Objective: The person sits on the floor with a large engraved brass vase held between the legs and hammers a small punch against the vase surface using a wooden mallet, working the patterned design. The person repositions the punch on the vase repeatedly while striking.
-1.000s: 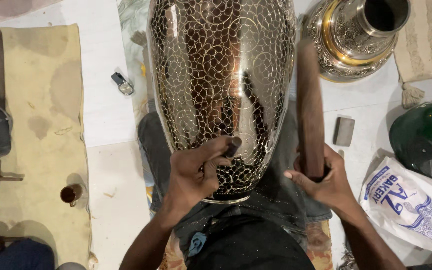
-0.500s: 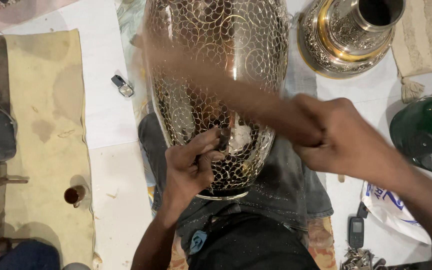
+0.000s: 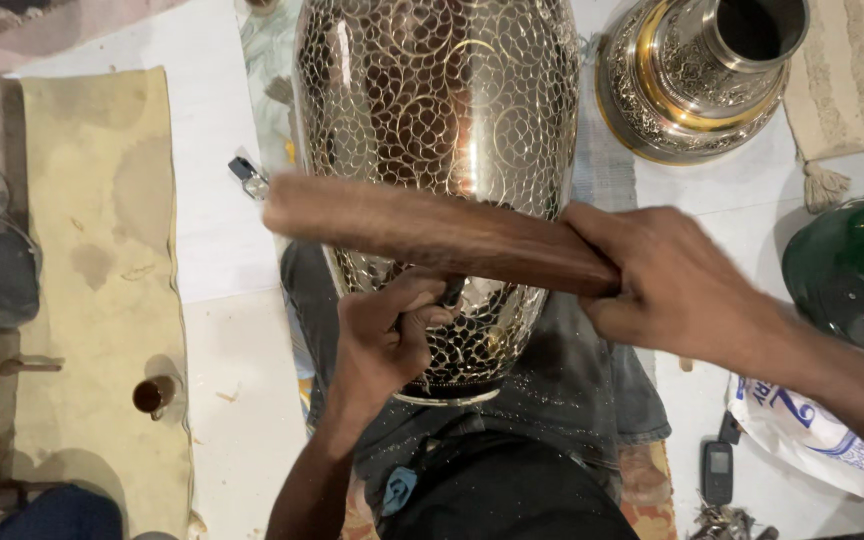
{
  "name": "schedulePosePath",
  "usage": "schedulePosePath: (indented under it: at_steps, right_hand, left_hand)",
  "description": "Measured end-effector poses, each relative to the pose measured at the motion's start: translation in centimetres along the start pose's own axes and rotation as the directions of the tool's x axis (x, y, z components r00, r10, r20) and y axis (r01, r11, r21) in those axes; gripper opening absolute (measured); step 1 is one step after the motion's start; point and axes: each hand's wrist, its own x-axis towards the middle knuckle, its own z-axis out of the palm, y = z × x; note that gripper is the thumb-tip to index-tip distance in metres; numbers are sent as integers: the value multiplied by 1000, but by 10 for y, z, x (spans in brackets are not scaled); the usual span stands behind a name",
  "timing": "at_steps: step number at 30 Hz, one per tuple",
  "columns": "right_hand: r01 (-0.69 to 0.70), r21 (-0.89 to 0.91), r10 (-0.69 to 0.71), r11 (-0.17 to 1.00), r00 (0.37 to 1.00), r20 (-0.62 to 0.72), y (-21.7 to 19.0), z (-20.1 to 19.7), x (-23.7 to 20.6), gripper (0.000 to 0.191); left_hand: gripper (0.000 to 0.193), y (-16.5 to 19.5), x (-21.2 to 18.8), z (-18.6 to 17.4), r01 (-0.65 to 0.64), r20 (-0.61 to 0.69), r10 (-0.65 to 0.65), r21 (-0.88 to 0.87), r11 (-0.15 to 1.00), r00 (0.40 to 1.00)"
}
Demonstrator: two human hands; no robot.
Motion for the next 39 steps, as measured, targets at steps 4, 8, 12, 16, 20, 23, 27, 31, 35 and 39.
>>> schedulePosePath:
  at_steps: [4,8,12,16,20,23,27,31,35,39]
  right_hand:
    - [62,39,-59,997,995,-78,-1,3,-2,38]
    - [-32,262,49,965,997,-59,6,5,-2,23]
    - [5,117,4,993,997,-72,16,10,-1,33]
    - [13,193,7,981,995,-103,25,16,-4,28]
    - [-32,261,43,965,998,-39,31,18,-9,29]
    - [-25,140,48,990,986,-159,32,20,-11,27]
    - [-7,106,21,994,990,-138,36,22,-13,34]
    - [-92,203,113,975,989,-96,40,24,-11,30]
    - [-45,176,69,983,988,-135,32,23,-9,25]
    - [154,308,-83,939,969,-233,16,22,-7,48]
  left_hand:
    - [33,-3,-3,-2,-39,-17,37,-109,993,999]
    - [33,-10,-4,-1,-43,11,44,-72,996,999]
    - [36,-17,-5,2,-128,-5,129,-182,975,992]
    - [44,-21,-8,0,-42,59,52,-156,987,997]
    - [50,-20,-7,-2,1,82,11,-138,990,997]
    - [46,-17,-4,-2,6,83,6,-138,990,997]
    - [55,-12,-3,-4,90,126,-69,-169,981,990]
    - [48,-8,0,-5,-1,102,30,-271,963,994]
    - [54,-8,2,-8,-4,126,34,-232,973,991]
    - [44,-12,1,-9,74,163,-76,15,997,984]
